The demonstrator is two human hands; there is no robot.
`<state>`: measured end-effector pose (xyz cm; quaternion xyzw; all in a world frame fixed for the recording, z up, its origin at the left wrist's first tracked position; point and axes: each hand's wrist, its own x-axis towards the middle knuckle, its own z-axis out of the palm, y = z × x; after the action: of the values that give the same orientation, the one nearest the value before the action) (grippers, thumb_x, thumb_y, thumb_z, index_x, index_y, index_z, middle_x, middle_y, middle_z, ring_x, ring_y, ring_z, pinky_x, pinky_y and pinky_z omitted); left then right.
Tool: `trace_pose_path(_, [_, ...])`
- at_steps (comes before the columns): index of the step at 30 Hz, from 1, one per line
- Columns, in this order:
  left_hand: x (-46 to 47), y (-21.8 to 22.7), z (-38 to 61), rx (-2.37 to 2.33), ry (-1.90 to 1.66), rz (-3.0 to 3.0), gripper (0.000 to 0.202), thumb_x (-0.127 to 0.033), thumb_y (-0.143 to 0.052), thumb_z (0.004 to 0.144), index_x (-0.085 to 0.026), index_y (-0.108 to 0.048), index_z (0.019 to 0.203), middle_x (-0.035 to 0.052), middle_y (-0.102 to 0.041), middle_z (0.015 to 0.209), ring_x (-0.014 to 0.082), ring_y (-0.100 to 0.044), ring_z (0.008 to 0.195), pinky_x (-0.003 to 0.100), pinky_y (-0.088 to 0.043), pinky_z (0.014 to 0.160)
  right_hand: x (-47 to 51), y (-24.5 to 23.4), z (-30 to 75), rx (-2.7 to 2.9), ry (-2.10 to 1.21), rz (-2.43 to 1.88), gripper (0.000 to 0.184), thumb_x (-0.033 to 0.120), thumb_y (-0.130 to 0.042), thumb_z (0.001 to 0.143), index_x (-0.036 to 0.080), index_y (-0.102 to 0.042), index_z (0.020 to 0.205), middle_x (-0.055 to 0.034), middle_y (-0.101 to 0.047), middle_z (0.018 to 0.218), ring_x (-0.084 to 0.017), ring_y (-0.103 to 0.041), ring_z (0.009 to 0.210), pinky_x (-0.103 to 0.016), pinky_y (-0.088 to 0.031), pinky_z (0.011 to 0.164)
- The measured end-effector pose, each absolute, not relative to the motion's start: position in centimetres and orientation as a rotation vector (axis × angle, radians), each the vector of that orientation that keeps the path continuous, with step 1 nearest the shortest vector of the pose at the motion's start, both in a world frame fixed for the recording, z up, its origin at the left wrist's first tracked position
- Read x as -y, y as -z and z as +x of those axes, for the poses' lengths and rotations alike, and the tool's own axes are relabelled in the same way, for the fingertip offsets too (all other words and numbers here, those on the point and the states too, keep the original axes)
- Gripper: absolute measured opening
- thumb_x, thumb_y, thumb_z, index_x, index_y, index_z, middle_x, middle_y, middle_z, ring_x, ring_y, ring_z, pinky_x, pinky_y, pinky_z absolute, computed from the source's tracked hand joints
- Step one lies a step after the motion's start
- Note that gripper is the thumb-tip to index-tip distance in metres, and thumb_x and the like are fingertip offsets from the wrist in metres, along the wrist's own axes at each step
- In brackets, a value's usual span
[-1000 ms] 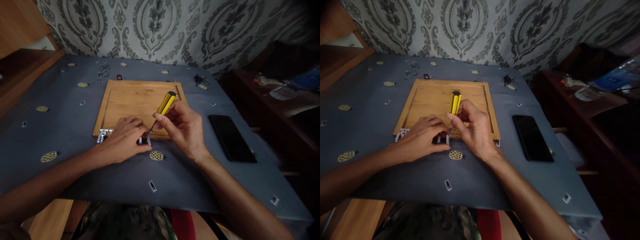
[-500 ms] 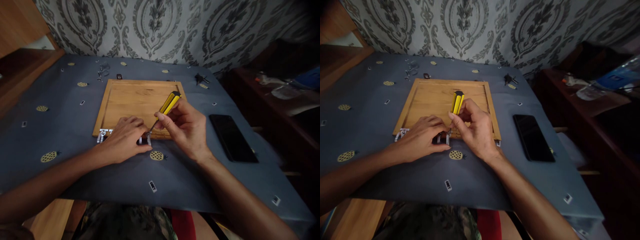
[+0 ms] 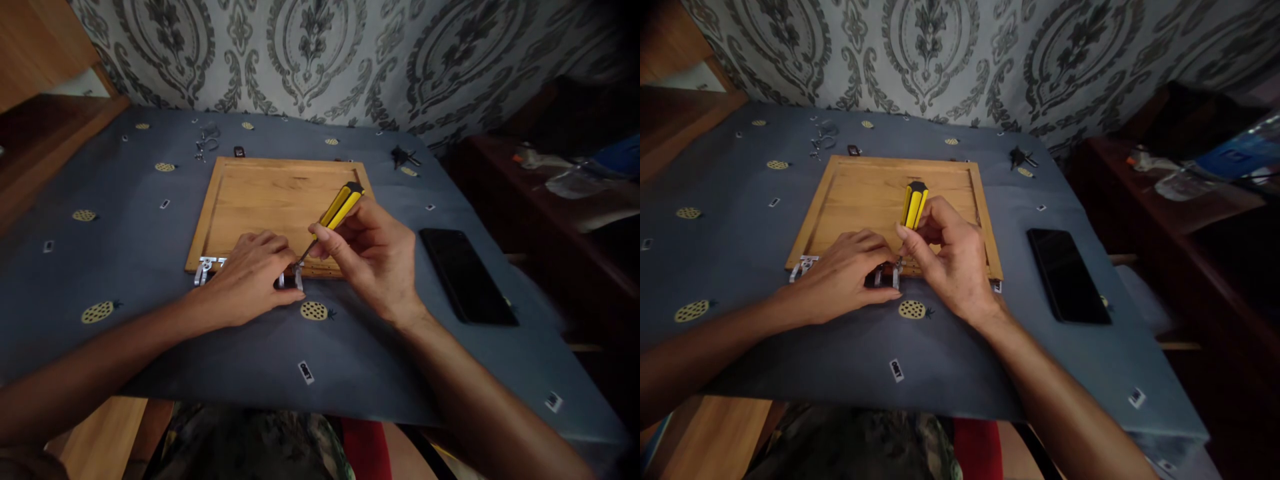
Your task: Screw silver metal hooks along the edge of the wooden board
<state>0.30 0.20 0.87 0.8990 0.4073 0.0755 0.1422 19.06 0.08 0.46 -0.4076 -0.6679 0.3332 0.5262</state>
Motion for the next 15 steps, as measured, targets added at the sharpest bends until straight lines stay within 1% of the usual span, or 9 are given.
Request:
trace_pose_path(7, [-0.23,-0.90,0.28,-1.197,-0.196,2.589,0.031,-0.042,-0.081,0.086,-0.016,-0.070,0.097,0.0081,-0.068,0.104,0.0299,-0.060,0.107,0.045,-0.044,0.095,0.13,-1.15,19.00,1.532,-0.708,-0.985,0.034,0.051,-0.078,0.087,0.023,-0.059,0.083,0.0027,-0.068,0.077,-0.012,-0.070,0.059,-0.027,-0.058,0.055])
trace_pose_path(13, [-0.16,-0.95,0.29,-1.193,-0.195,2.592,0.031,-0.042,-0.081,0.086,-0.016,-0.070,0.097,0.0077,-0.068,0.103,0.0291,-0.060,0.104,0.045,-0.044,0.094,0.25,-0.88,19.10,1.561,-0.762,-0.974,0.031,0.046,-0.079,0.088,0.023,-0.058,0.084,0.0041,-0.066,0.073,-0.012,-0.070,0.059,-0.027,-0.059,0.059])
trace_pose_path(15, [-0.17,-0.84,0.24,-1.186,-0.211,2.597,0.031,-0.042,-0.081,0.086,-0.016,-0.070,0.097,0.0074,-0.068,0.102,0.0288,-0.060,0.104,0.045,-0.044,0.094,0.18,-0.81,19.07,1.561,-0.762,-0.981,0.032,0.046,-0.078,0.088,0.023,-0.058,0.084,0.0043,-0.066,0.073,-0.012,-0.069,0.059,-0.027,-0.058,0.058])
